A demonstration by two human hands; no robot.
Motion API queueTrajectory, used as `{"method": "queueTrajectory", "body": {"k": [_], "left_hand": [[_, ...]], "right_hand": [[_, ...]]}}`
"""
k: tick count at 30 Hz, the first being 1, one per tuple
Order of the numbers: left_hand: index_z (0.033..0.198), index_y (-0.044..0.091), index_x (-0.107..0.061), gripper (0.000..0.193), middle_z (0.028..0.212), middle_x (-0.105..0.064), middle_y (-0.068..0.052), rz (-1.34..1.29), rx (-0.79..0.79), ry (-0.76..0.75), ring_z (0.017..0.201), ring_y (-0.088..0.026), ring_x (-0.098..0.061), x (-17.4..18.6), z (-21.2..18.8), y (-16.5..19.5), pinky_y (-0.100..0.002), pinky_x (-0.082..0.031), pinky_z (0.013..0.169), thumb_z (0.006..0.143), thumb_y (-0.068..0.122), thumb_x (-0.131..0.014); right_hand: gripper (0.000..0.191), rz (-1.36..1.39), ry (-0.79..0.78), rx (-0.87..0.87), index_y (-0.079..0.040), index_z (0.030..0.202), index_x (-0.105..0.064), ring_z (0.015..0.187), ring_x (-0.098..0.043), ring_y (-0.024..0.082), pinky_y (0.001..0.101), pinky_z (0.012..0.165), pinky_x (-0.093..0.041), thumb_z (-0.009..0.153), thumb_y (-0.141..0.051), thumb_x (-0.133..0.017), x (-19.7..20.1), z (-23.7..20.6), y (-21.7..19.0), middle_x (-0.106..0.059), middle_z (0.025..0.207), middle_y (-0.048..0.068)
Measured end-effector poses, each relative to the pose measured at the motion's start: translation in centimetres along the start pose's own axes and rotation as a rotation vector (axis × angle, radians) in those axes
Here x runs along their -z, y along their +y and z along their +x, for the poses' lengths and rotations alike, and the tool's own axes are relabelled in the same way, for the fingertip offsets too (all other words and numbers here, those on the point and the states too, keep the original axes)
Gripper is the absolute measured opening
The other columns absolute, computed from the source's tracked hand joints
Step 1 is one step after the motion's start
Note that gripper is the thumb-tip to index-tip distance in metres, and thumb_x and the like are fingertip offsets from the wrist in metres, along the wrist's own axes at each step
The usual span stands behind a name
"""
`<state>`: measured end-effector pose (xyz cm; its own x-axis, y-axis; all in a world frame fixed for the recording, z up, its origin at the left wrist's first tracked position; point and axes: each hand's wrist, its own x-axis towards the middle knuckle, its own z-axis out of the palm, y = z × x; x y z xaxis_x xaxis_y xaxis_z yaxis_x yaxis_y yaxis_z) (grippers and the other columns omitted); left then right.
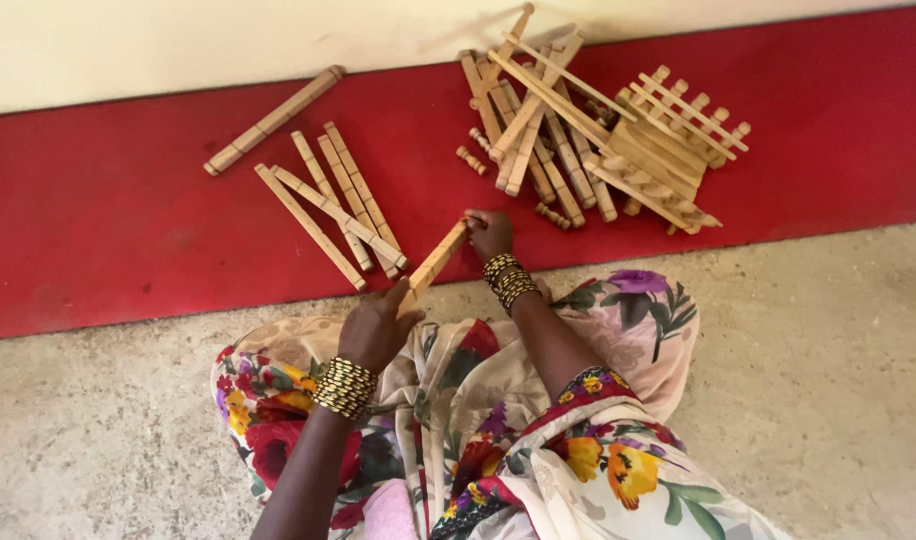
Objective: The person sits on the floor beside a pile of wooden sticks and lattice pieces, picks up individual sticks, and works on each one by hand, at times holding a small orange block against the wood. Worked sticks are set back on the pile as the person continues piece by piece.
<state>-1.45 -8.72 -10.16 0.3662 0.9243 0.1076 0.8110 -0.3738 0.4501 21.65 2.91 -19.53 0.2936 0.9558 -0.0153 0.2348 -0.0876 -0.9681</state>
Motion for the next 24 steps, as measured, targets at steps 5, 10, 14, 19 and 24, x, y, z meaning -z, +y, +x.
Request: {"method": "queueTrajectory", "body": {"k": [5, 10, 14, 19, 24], "left_hand": [[0.147, 0.007, -0.04, 0.075, 0.091, -0.073, -0.019, 0.033, 0.151, 0.065, 0.063, -0.027, -0.071, 0.9, 2.5, 1.0, -0.041, -0.059, 0.049, 0.09, 0.039, -0.077], [0.155, 0.0, -0.023, 0.097, 0.081, -0.073, -0.018, 0.085, 0.031, 0.237, 0.06, -0.027, -0.07, 1.8, 5.3, 2.1, -0.039, -0.058, 0.048, 0.086, 0.035, -0.081], [0.155, 0.006, -0.028, 0.084, 0.087, -0.076, -0.014, -0.119, 0.09, 0.188, 0.062, -0.023, -0.072, 2.5, 6.0, 2.3, -0.034, -0.06, 0.048, 0.092, 0.024, -0.08], [0.132, 0.004, -0.055, 0.059, 0.103, -0.077, -0.015, -0.458, -0.068, 0.468, 0.087, -0.019, -0.078, 2.6, 4.8, 2.6, -0.029, -0.066, 0.069, 0.085, 0.015, -0.088], [0.122, 0.005, -0.073, 0.039, 0.095, -0.08, -0.011, -0.564, 0.096, 0.406, 0.079, -0.018, -0.077, 2.6, 4.6, 2.9, -0.03, -0.063, 0.066, 0.085, 0.01, -0.085]], "right_hand": [[0.013, -0.28, -0.118, 0.432, -0.006, 0.1, -0.082, 0.081, -0.066, 0.021, 0.0337, 0.074, -0.058, 0.097, -0.014, -0.072, -0.7, -1.6, -1.9, -0.066, 0.097, 0.012], [0.017, 0.088, -0.327, 0.624, -0.008, 0.111, -0.076, 0.092, -0.07, 0.015, 0.0286, 0.077, -0.062, 0.098, -0.017, -0.069, -1.2, -3.7, -4.2, -0.069, 0.106, 0.008], [0.017, 0.022, -0.237, 0.546, -0.01, 0.112, -0.076, 0.088, -0.07, 0.013, 0.0257, 0.075, -0.061, 0.098, -0.018, -0.07, -0.5, -4.3, -5.8, -0.071, 0.103, 0.008], [0.019, 0.142, -0.215, -0.012, -0.011, 0.113, -0.076, 0.07, -0.065, 0.015, 0.0257, 0.059, -0.055, 0.098, -0.02, -0.068, 0.6, -4.2, -7.3, -0.076, 0.095, 0.009], [0.016, 0.242, -0.212, 0.337, -0.009, 0.111, -0.075, 0.076, -0.071, 0.01, 0.0222, 0.065, -0.062, 0.097, -0.015, -0.07, 0.6, -4.8, -8.4, -0.072, 0.1, 0.006]]}}
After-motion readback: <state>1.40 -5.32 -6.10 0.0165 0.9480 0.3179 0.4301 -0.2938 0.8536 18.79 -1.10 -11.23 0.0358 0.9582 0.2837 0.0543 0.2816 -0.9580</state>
